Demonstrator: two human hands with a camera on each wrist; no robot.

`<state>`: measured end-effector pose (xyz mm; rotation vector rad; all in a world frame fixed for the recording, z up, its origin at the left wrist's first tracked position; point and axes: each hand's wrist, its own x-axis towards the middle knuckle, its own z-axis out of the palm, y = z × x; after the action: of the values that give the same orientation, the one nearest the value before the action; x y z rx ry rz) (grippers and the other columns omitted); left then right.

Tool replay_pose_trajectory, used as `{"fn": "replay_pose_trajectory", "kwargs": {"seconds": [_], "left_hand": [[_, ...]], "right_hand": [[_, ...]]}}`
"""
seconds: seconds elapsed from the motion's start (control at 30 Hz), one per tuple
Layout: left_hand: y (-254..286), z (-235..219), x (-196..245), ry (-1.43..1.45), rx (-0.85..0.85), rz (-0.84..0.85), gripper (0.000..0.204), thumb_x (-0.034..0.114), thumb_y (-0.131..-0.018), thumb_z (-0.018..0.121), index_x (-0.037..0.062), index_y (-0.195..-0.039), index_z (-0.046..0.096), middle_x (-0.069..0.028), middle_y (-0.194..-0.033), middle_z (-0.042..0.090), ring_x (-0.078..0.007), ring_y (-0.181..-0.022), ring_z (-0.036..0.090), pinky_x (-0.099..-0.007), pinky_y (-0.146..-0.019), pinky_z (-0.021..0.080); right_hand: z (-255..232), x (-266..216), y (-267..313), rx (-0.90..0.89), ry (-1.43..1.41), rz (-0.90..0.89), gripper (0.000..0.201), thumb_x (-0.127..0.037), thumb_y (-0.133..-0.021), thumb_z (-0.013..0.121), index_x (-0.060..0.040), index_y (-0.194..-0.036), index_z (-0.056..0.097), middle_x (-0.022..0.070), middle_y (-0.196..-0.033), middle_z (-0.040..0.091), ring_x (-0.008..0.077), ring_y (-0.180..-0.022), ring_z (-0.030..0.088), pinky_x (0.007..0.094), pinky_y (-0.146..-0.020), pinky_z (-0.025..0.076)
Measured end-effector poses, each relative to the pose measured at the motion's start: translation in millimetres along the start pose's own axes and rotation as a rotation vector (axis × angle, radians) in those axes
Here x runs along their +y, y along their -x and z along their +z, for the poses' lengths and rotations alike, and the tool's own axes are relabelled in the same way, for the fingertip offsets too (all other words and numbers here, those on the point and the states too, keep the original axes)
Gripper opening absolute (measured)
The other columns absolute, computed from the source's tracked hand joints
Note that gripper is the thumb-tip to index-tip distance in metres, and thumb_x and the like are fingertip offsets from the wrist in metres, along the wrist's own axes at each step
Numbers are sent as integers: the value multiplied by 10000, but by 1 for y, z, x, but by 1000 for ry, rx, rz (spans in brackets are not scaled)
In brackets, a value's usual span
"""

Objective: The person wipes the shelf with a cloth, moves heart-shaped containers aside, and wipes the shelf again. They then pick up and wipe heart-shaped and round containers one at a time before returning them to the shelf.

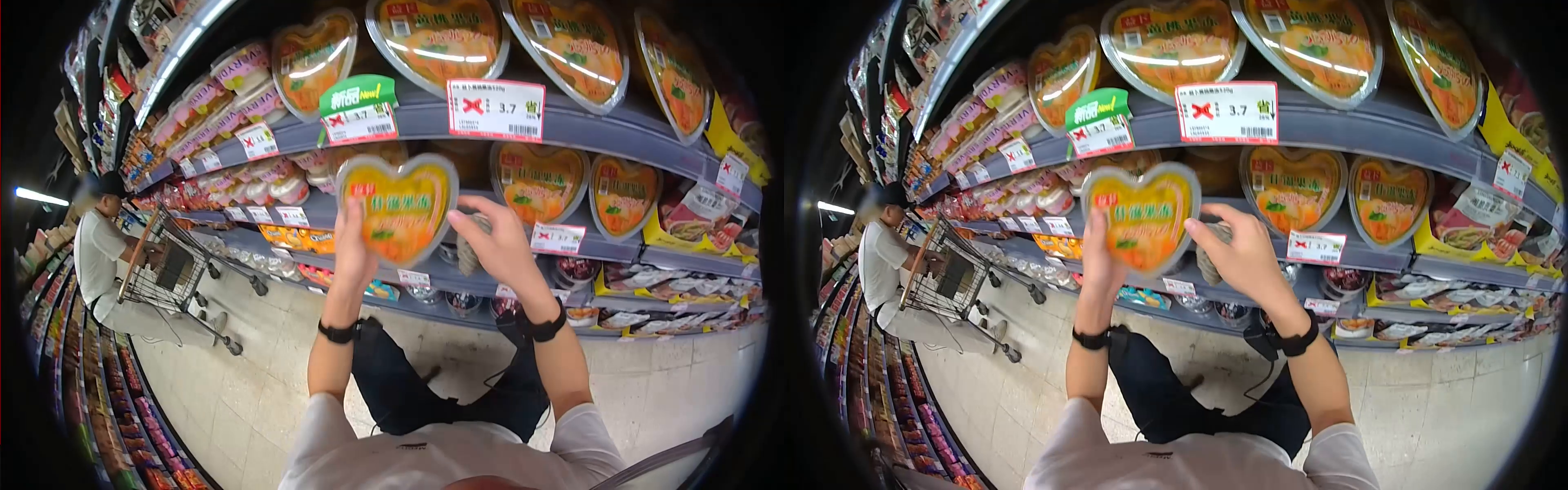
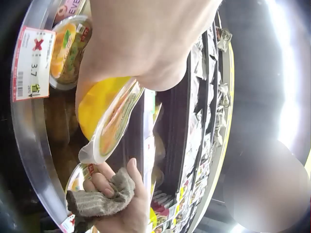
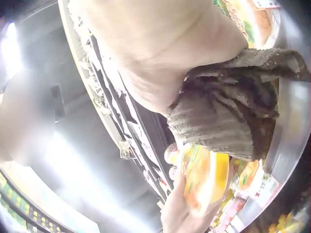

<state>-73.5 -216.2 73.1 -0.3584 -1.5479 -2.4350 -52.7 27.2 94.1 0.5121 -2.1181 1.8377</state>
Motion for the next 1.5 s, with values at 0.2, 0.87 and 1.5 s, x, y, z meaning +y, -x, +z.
{"fn": "replay_pose_trajectory", "kwargs": {"seconds": [0.2,0.87,1.5], "left_hand": [[-58,33,-40,76,-101,114,508,405,-1075,543,22,-1405,483,-112,-1348,599,-228,-1212,617,-413,-982,539],[-95,25,-40,-556,-23,347,192,21,-872,738,-118,-992,682,-112,-932,736,-88,-787,629,-289,-648,494],[-90,34,-43,-1249,69,260,441,246,-799,856,-97,-726,588,-233,-677,651,-308,-655,664,-432,-624,516]], "right_hand": [[9,23,-7,-60,-155,192,497,-274,-931,733,45,-1289,601,136,-924,746,156,-796,676,309,-758,514],[5,34,-24,53,-73,58,527,-299,-891,735,104,-1196,589,182,-1145,736,216,-1055,680,339,-951,483],[-7,38,-18,-82,-322,377,324,-209,-960,610,51,-1152,622,104,-1143,728,125,-1040,601,272,-950,418]]}}
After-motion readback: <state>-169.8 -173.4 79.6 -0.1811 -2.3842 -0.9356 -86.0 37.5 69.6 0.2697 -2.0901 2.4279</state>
